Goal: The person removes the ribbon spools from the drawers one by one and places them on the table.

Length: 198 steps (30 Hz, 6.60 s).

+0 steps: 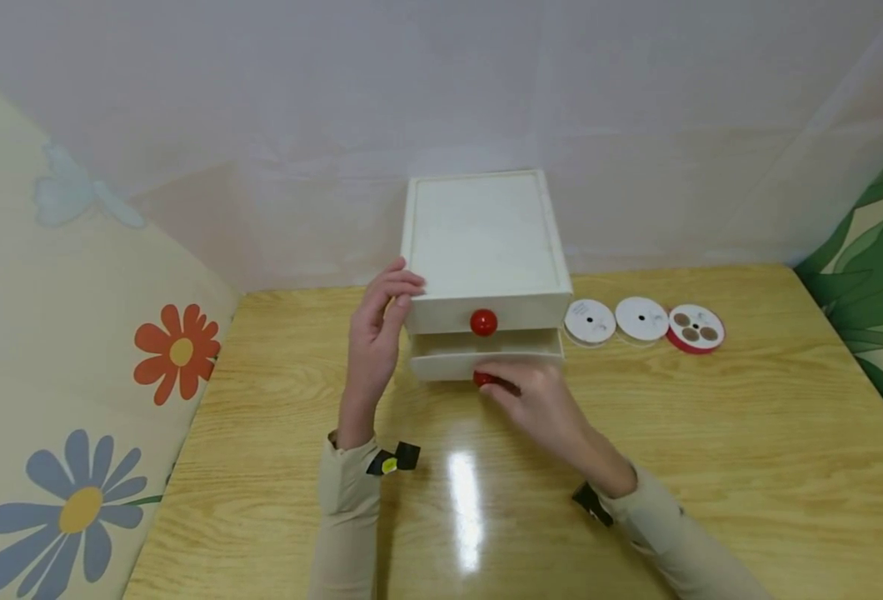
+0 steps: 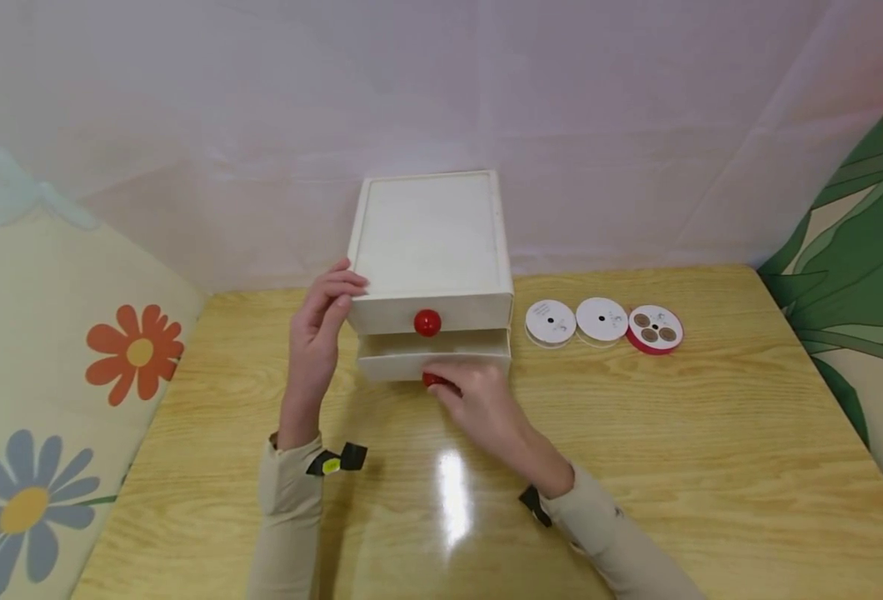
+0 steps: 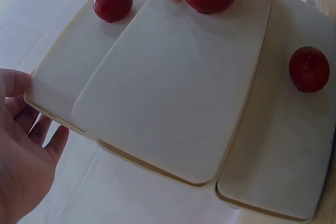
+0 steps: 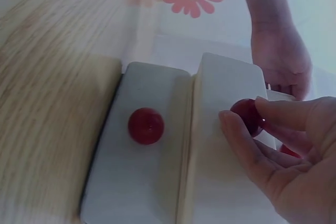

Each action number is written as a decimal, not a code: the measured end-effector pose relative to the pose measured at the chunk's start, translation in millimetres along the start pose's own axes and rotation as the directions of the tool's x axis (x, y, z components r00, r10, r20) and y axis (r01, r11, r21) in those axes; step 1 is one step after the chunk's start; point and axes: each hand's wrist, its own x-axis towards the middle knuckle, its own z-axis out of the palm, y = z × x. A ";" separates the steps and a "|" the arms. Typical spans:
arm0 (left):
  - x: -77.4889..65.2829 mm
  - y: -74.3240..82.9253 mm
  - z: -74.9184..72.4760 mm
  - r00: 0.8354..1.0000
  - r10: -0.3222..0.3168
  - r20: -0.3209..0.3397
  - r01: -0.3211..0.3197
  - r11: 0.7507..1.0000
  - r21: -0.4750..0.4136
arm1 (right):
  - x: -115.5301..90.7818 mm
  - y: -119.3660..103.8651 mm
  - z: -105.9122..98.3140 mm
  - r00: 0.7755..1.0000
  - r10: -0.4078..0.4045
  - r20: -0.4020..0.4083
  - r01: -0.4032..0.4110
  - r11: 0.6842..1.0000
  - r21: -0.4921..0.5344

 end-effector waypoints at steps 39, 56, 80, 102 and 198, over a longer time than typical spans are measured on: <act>-0.4 -0.7 1.1 1.000 -0.020 -0.007 0.020 1.000 0.004 | 4.3 32.2 15.3 0.973 0.200 -0.112 -0.174 0.963 0.207; -1.1 -0.3 4.0 1.000 -0.011 -0.025 0.011 1.000 0.000 | 5.2 44.7 4.4 0.974 0.223 0.043 -0.225 0.920 0.322; -0.9 -0.7 8.9 0.998 0.004 -0.058 -0.004 1.000 -0.004 | 3.0 67.0 14.1 0.991 0.040 0.125 -0.039 0.999 -0.011; -1.3 -2.1 7.8 0.997 0.027 -0.068 -0.027 1.000 0.000 | 2.0 75.8 15.7 0.960 0.062 0.274 -0.084 0.994 0.069; -1.4 -6.8 11.2 0.996 0.025 -0.090 -0.027 0.999 -0.025 | -63.1 -15.7 -8.5 0.810 0.094 0.579 -0.124 0.992 0.013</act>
